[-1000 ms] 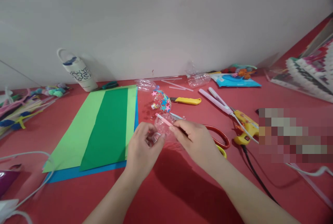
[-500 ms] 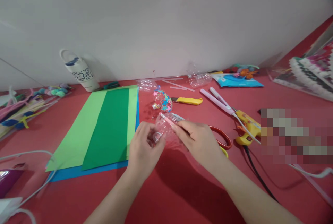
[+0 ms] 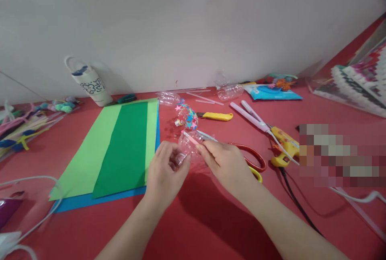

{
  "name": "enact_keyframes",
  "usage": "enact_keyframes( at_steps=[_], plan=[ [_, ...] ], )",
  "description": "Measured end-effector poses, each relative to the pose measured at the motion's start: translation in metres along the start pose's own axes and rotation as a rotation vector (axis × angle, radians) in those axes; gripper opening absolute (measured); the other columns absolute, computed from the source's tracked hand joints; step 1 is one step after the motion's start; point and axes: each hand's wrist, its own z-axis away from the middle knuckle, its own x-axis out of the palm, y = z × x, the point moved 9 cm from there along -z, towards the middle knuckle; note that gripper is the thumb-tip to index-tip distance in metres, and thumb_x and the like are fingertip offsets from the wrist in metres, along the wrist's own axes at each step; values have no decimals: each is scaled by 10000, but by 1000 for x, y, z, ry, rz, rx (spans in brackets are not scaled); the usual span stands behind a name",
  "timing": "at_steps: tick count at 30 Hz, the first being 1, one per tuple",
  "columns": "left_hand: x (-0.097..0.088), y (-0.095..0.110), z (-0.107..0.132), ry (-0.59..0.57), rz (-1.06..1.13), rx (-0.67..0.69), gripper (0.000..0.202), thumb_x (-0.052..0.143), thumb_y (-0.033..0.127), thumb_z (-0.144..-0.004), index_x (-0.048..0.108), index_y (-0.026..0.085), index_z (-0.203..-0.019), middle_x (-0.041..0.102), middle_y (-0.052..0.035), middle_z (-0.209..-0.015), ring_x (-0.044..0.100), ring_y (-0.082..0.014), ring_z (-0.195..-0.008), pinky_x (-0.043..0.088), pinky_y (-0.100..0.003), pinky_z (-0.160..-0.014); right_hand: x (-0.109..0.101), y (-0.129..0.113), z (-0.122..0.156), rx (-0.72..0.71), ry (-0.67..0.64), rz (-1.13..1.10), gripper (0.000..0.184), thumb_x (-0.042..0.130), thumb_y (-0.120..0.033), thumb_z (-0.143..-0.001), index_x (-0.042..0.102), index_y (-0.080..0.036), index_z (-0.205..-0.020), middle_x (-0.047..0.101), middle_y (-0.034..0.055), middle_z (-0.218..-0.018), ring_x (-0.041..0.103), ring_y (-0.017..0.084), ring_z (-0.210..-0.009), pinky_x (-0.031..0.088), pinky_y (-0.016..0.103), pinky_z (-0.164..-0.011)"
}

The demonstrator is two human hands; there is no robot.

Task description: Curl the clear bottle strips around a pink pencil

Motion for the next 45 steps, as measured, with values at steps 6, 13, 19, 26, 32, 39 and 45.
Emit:
enact_keyframes(
  at_steps=[6, 13, 19, 26, 32, 39, 45],
  plan=[
    [1, -2, 0, -2, -34, 7, 100, 568, 201, -764, 471, 206, -737, 464, 35, -700, 481, -100, -580, 397, -215, -525, 4, 11, 1, 114, -68, -112, 228, 524, -242, -858, 466, -193, -643, 387, -63, -534, 333, 91, -492, 264, 207, -477],
    [0, 2, 0, -8, -34, 17, 93, 558, 210, -779, 476, 202, -737, 468, 36, -697, 481, -93, -565, 385, -211, -513, 3, -3, 2, -65, 4, 119, 309, 407, -246, -911, 471, -187, -615, 408, -32, -505, 313, 109, -435, 232, 250, -466],
    [-1, 4, 0, 14, -43, 37, 106, 567, 200, -770, 471, 198, -724, 463, 36, -688, 477, -92, -560, 382, -209, -507, -5, -5, 3, -65, 81, 76, 284, 462, -226, -881, 481, -187, -600, 409, -45, -499, 321, 96, -425, 248, 227, -466],
    [-2, 2, 0, 36, -10, 51, 106, 571, 168, -761, 475, 200, -729, 457, 43, -684, 474, -83, -546, 391, -200, -500, -4, -2, 3, -73, 106, 64, 260, 437, -255, -911, 518, -186, -674, 514, -14, -576, 429, 115, -489, 288, 231, -497],
    [-3, 4, 1, 47, -42, 96, 111, 580, 152, -758, 481, 196, -738, 458, 40, -688, 460, -81, -548, 389, -198, -504, 0, 19, 1, 168, 33, -141, 143, 584, -271, -813, 500, -201, -722, 543, -43, -619, 466, 99, -516, 339, 205, -515],
    [-7, 6, -1, 90, -19, 140, 104, 592, 161, -768, 494, 193, -770, 480, 30, -712, 480, -89, -562, 413, -216, -522, 2, 30, 0, 325, -22, -250, 156, 616, -282, -749, 560, -214, -877, 552, -38, -666, 490, 116, -563, 386, 221, -543],
    [-10, 4, 0, 110, 35, 148, 121, 599, 133, -765, 496, 193, -787, 481, 28, -730, 502, -87, -587, 439, -215, -550, 1, 35, 0, 364, -3, -474, 142, 605, -246, -741, 551, -204, -866, 567, -30, -708, 498, 117, -611, 399, 228, -582]
  ],
)
